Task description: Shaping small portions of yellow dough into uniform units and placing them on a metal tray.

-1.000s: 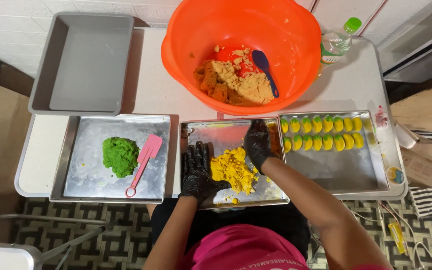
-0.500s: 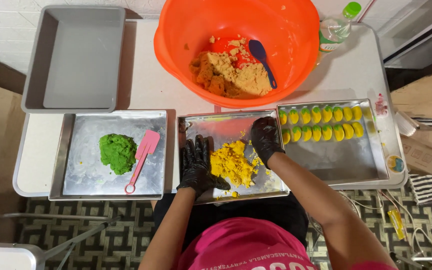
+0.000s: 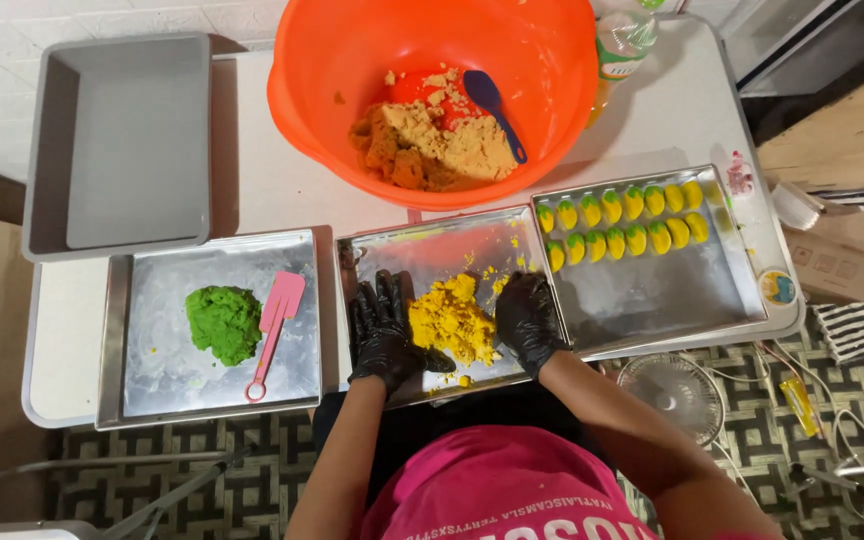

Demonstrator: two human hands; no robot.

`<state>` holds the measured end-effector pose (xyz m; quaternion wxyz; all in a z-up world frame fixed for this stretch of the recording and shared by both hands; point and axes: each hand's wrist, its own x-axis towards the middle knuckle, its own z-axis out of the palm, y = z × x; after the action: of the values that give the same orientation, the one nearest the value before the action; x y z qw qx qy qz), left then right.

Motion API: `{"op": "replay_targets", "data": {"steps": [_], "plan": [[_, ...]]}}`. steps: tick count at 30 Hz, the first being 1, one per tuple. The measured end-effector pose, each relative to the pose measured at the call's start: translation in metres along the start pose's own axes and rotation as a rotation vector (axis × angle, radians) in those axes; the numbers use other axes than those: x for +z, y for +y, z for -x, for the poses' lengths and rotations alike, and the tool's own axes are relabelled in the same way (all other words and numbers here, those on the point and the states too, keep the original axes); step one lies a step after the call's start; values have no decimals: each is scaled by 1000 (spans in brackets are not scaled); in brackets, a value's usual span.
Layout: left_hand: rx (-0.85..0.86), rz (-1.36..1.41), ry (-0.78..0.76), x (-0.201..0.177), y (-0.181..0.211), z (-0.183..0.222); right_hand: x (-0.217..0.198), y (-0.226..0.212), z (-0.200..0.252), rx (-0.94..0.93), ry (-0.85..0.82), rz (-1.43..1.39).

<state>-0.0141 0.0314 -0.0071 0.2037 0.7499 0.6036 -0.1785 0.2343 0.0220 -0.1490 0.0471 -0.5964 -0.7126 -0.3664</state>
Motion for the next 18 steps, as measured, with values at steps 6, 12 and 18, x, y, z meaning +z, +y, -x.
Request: {"op": "replay_targets", "data": {"steps": [6,12,18], "plan": [[8,31,34,-7,2,7,-80,21,-22,-44,-66,-74],[40,43,111,6,-1,5,-87,23,4,144,-411,-267],[24,-35,191,17,-1,-2,-77,35,11,-8,-68,-168]]}}
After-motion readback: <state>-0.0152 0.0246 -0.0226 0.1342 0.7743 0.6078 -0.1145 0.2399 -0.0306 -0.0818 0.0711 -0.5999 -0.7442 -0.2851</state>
